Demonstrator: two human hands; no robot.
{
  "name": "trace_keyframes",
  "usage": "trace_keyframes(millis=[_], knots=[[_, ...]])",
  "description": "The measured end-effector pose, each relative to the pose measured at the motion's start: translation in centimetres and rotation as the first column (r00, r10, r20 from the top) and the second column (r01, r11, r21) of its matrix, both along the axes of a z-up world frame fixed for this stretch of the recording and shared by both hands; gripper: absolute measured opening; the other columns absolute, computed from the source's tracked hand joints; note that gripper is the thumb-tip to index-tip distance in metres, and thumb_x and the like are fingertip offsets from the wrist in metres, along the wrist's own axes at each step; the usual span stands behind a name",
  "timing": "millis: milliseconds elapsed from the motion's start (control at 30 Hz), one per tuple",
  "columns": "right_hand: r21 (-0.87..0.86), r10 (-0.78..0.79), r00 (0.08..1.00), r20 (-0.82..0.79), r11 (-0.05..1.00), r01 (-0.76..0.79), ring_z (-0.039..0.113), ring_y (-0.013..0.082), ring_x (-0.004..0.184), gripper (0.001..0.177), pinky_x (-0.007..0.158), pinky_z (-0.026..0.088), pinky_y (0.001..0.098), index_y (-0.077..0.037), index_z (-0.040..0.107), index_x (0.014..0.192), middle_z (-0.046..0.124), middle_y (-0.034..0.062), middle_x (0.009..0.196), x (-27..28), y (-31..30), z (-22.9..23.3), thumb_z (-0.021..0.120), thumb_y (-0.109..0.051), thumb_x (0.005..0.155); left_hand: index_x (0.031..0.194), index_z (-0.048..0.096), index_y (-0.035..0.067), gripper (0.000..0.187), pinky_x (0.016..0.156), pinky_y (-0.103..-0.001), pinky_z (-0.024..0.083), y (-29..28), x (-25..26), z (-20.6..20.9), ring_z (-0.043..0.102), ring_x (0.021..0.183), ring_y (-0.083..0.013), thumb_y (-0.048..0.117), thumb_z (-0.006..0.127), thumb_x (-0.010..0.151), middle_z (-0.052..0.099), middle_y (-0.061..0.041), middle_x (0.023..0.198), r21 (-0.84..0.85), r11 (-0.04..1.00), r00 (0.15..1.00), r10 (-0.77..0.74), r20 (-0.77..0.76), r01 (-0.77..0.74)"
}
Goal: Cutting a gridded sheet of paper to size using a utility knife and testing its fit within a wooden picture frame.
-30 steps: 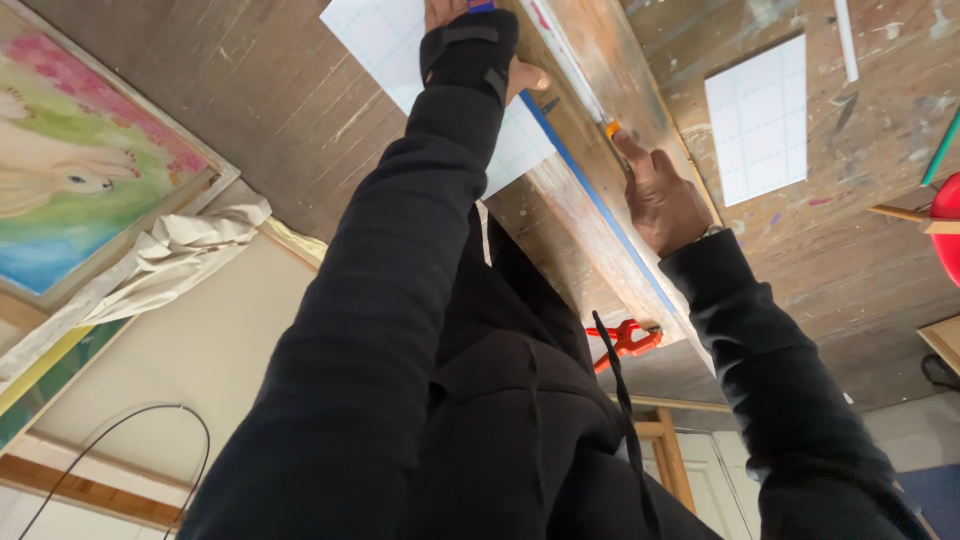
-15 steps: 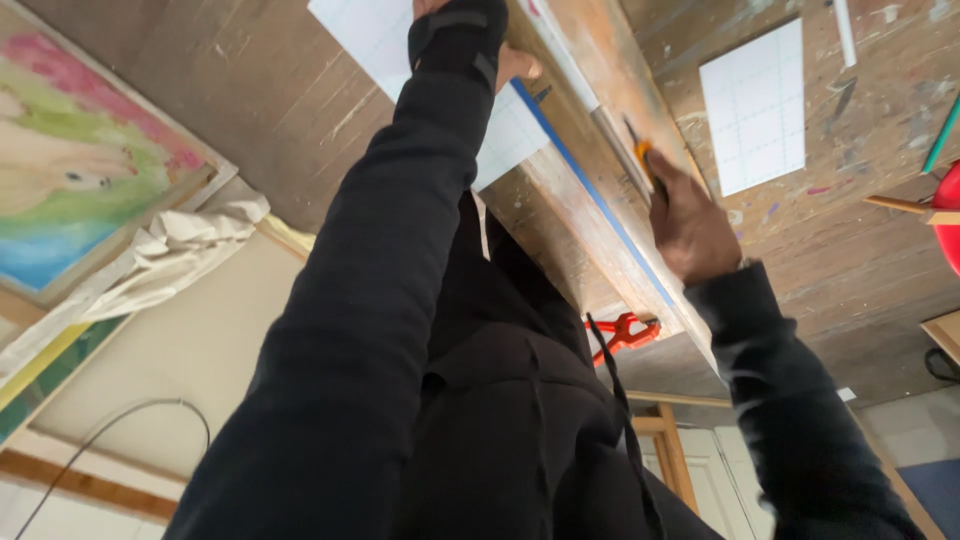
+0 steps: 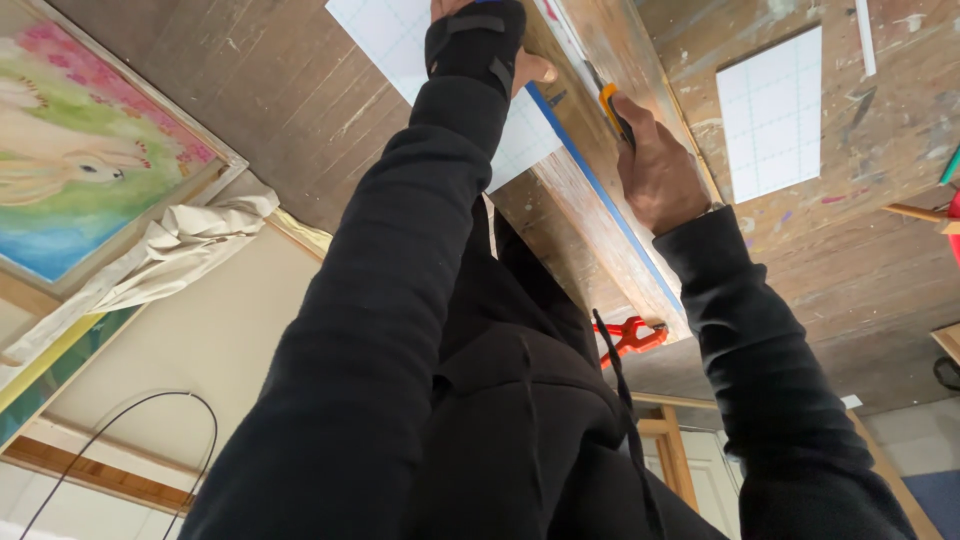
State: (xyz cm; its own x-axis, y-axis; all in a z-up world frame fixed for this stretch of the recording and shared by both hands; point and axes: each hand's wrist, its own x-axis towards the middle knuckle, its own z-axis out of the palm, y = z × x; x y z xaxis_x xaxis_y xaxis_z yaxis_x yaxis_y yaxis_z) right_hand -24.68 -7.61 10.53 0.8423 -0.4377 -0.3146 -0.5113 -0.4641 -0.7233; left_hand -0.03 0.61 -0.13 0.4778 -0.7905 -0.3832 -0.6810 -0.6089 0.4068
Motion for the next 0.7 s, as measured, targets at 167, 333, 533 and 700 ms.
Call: trace_keyframes(millis=[167, 333, 533, 700], knots=[[-0.005, -0.003, 1.0, -0.019, 1.0, 0.003, 0.066, 0.0508, 0.103, 0.056, 0.088, 0.055, 0.0525, -0.007, 0.039, 0.152, 0.065, 0.0326, 0.117, -0.3, -0.2, -0.4, 0.057, 0.006, 0.102, 0.095, 0.074, 0.01, 0.065, 0.101, -0.055, 0.038, 0.0, -0.1, -0.3, 0.06, 0.11, -0.0397, 0.062, 0.09, 0.059, 0.071, -0.018, 0.103, -0.137, 0.99, 0.994, -0.002, 0.109, 0.017], [0.026, -0.019, 0.997, -0.069, 0.999, 0.021, 0.065, 0.0512, 0.103, 0.056, 0.089, 0.055, 0.0524, -0.007, 0.038, 0.153, 0.064, 0.0336, 0.119, 0.4, -0.4, 0.4, 0.057, 0.005, 0.101, 0.108, 0.071, 0.009, 0.068, 0.106, -0.053, 0.036, 0.2, -0.2, -0.6, 0.059, 0.113, -0.0356, 0.061, 0.089, 0.068, 0.07, -0.017, 0.106, -0.019, 1.0, 0.999, 0.011, -0.037, -0.012], [-0.063, 0.028, 0.999, 0.046, 0.998, -0.025, 0.066, 0.0502, 0.114, 0.057, 0.097, 0.056, 0.0509, -0.004, 0.036, 0.156, 0.063, 0.0348, 0.129, 4.0, -1.5, -0.4, 0.057, 0.004, 0.104, 0.099, 0.076, 0.012, 0.064, 0.107, -0.053, 0.034, -0.1, -0.2, 0.3, 0.054, 0.121, -0.0374, 0.066, 0.087, 0.066, 0.07, -0.016, 0.111, -0.03, 1.0, 0.996, -0.002, 0.085, 0.005], [-0.271, 0.12, 0.99, 0.074, 0.958, -0.096, 0.068, 0.0453, 0.1, 0.039, 0.084, 0.057, 0.0493, 0.0, 0.049, 0.146, 0.068, 0.0291, 0.12, 9.8, -3.2, -4.0, 0.064, -0.003, 0.109, 0.115, 0.076, 0.018, 0.078, 0.113, -0.053, 0.023, -0.9, -0.3, 0.7, 0.036, 0.135, -0.0386, 0.069, 0.085, 0.057, 0.055, -0.019, 0.142, 0.062, 0.996, 0.995, 0.065, 0.079, -0.07]])
